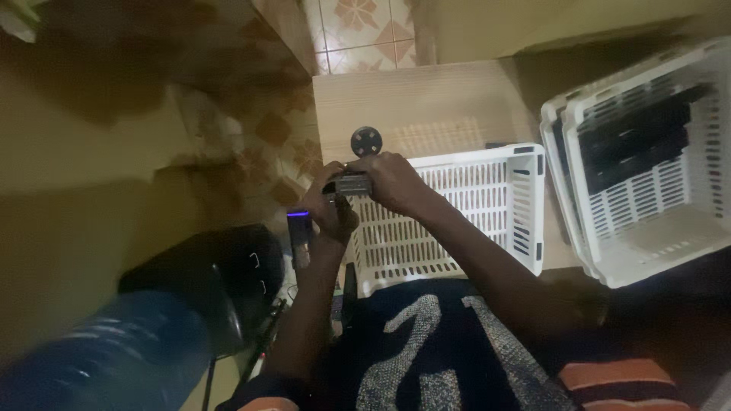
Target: The person assembles two white plastic baskets by inserting black plastic corner connectors into the basket edges. They handle the baskets and connectors one at a time, then stack the completed baskets on a table.
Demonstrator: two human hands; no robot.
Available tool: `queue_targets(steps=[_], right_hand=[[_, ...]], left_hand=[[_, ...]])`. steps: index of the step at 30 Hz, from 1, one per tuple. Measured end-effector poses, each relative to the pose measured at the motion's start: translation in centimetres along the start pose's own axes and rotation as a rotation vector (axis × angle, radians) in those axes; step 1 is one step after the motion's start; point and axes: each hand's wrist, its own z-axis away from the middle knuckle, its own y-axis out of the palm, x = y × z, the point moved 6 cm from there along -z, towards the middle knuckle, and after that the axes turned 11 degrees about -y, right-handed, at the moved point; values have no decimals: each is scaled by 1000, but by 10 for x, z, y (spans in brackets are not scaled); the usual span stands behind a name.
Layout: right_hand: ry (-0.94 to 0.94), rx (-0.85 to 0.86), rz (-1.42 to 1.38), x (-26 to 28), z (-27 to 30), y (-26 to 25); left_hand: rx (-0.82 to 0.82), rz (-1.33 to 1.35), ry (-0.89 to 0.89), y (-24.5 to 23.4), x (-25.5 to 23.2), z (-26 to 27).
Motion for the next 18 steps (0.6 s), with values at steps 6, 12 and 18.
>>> queue_targets(steps=[6,12,18], right_hand=[[2,-61,-86,-6,8,8],[-144,-144,-38,0,14,1],[-103,-140,133,-20,16,18]], left_hand=[[-70,-39,9,3,-1,10],[-35,-161,70,-2,11,20],[-9,-618,56,0,67,30]])
